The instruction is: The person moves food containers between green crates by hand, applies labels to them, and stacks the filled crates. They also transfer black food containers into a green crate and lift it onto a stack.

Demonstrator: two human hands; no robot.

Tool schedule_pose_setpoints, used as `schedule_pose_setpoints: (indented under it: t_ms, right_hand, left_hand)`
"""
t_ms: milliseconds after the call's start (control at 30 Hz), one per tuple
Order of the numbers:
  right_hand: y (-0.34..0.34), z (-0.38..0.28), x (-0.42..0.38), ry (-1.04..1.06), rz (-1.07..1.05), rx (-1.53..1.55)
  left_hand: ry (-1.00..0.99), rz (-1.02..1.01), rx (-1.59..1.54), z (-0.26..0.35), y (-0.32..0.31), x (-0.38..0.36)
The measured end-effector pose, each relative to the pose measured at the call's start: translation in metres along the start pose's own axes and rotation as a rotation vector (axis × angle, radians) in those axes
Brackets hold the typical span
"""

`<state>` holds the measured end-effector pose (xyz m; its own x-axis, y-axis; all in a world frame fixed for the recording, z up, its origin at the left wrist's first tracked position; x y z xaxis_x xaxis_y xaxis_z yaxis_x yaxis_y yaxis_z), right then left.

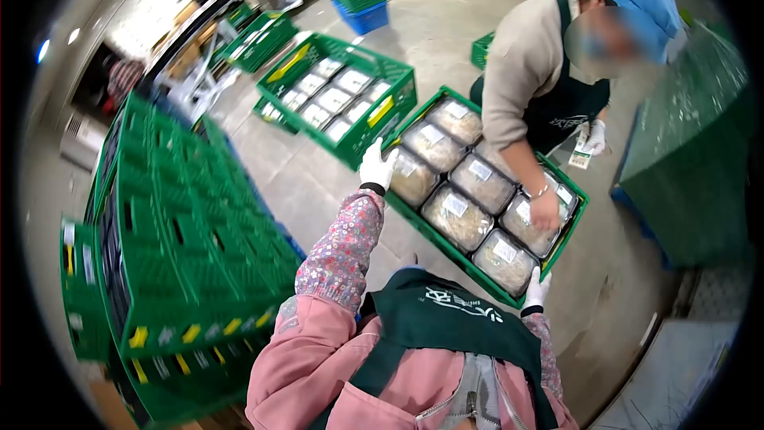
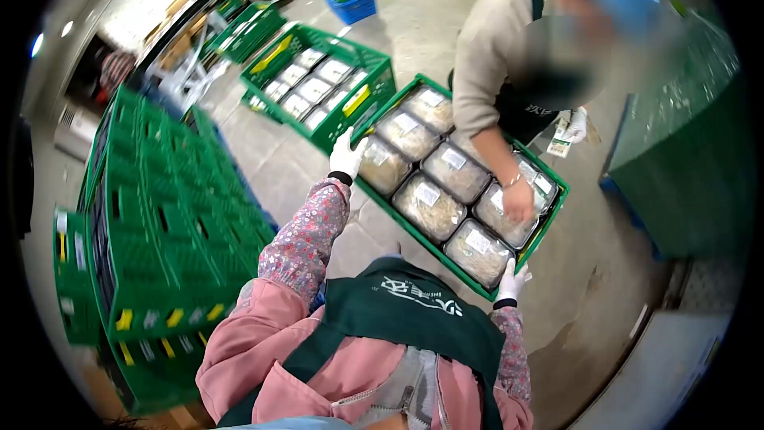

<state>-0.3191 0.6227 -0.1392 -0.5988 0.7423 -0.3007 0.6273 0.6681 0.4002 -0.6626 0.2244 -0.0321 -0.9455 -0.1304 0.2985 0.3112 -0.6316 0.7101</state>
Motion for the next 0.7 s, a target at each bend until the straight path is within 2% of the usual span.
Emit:
schedule_pose_setpoints:
  t_ms: [67,100,167,200,267,300,333,467,567,633,700]
  right_hand:
    - [-0.004,0.011,0.005,-0.036,0.057,-0.045]
    - [-0.007,0.002,-0.001,-0.035,0.16,-0.082]
    - [-0.009,-0.026,-0.017,-0.059,0.228,-0.166]
    - [-0.012,-0.038,-0.024,-0.001,0.344,-0.244]
    - [-0.013,-0.037,-0.025,-0.003,0.388,-0.264]
    - [-0.014,-0.035,-0.027,0.002,0.402,-0.333]
    - [-0.013,-0.052,-0.031,-0.014,0.401,-0.53]
    - [-0.013,-0.041,-0.022,-0.018,0.46,-0.553]
    - [-0.018,-0.044,-0.017,-0.098,0.423,-0.428]
    - [-0.024,-0.05,-0.019,-0.155,0.447,-0.34]
    - [-0.03,-0.06,-0.003,-0.177,0.371,-0.139]
  left_hand:
    - [-0.005,-0.132,0.072,-0.003,-0.021,0.037]
    - [-0.011,-0.192,0.11,-0.005,-0.032,0.053]
    - [0.025,-0.353,0.181,-0.013,-0.053,0.08]
    - [0.026,-0.424,0.212,-0.018,-0.062,0.088]
    - [0.074,-0.604,0.355,-0.017,-0.07,0.108]
    - [0.025,-0.543,0.395,-0.021,-0.074,0.113]
    - [-0.003,-0.56,0.393,-0.025,-0.077,0.119]
    - [-0.038,-0.54,0.404,-0.034,-0.071,0.123]
    - [-0.024,-0.567,0.431,-0.031,-0.077,0.133]
    - [-0.036,-0.547,0.364,-0.028,-0.078,0.141]
    - [0.025,-0.531,0.206,-0.033,-0.08,0.156]
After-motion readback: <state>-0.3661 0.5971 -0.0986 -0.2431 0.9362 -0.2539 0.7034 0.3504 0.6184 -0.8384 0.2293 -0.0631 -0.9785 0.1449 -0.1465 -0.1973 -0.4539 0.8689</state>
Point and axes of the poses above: each hand's wrist, its own x-axis towards the middle knuckle, its own y-axis out of the back of the hand, z = x × y, the point moved 2 cm from there along x, towards the middle knuckle, and after that the axes turned 1 degree about y, right-handed, at the moved point
